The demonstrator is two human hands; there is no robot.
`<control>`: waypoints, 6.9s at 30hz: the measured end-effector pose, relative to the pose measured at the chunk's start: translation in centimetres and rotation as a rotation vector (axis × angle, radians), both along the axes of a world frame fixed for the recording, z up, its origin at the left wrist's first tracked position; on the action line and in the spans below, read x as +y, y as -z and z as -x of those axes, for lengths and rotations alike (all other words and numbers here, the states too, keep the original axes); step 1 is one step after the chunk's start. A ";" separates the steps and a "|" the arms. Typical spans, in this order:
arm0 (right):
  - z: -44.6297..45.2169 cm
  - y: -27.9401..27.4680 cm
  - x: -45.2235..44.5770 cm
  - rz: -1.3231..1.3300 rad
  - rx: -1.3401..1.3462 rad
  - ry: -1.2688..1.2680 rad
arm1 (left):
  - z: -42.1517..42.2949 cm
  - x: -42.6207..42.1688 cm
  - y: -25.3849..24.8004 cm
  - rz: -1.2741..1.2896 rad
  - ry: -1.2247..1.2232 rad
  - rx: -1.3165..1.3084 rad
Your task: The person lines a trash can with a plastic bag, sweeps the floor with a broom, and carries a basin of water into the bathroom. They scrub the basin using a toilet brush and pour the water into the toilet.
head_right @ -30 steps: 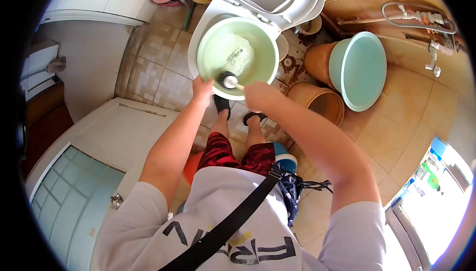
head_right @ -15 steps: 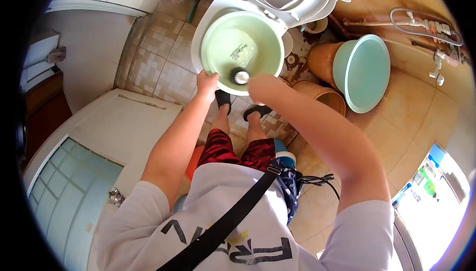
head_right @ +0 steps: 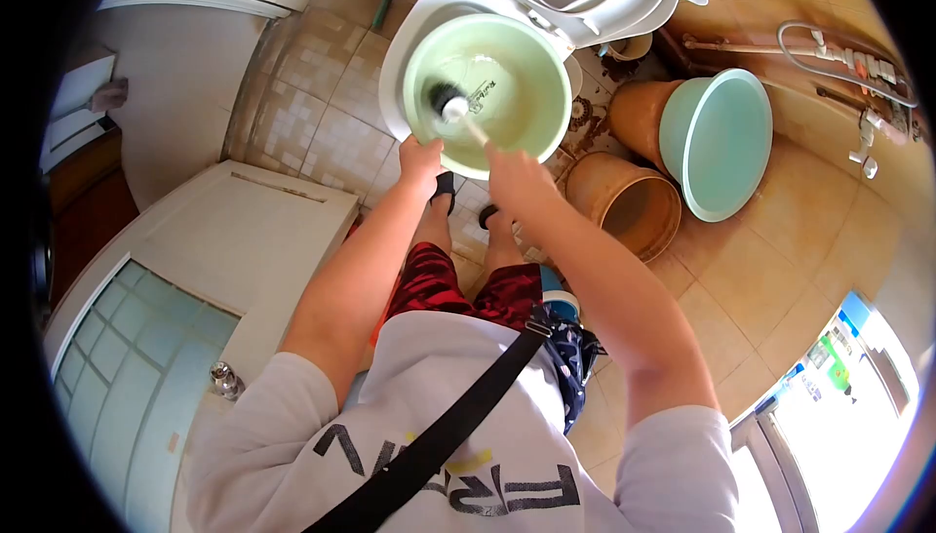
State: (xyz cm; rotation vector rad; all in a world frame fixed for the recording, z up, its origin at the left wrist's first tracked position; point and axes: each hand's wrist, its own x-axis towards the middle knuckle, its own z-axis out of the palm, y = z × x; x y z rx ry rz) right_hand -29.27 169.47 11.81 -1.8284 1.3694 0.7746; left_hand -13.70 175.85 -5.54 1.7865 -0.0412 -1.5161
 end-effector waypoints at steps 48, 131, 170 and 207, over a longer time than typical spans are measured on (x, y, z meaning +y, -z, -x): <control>4.7 2.6 -9.1 -0.041 0.331 -0.261 | 0.0 -1.1 -1.5 -0.007 0.152 -0.300; 3.7 2.5 -6.0 -0.230 -0.224 0.694 | -1.4 0.5 -1.9 0.051 0.341 -0.346; 5.7 6.1 -6.9 0.073 -0.033 0.203 | -0.4 -1.7 -2.9 -0.051 0.218 -0.019; 3.1 -0.9 -13.7 -0.001 0.300 -0.588 | -2.2 -1.5 -3.5 -0.235 0.366 0.165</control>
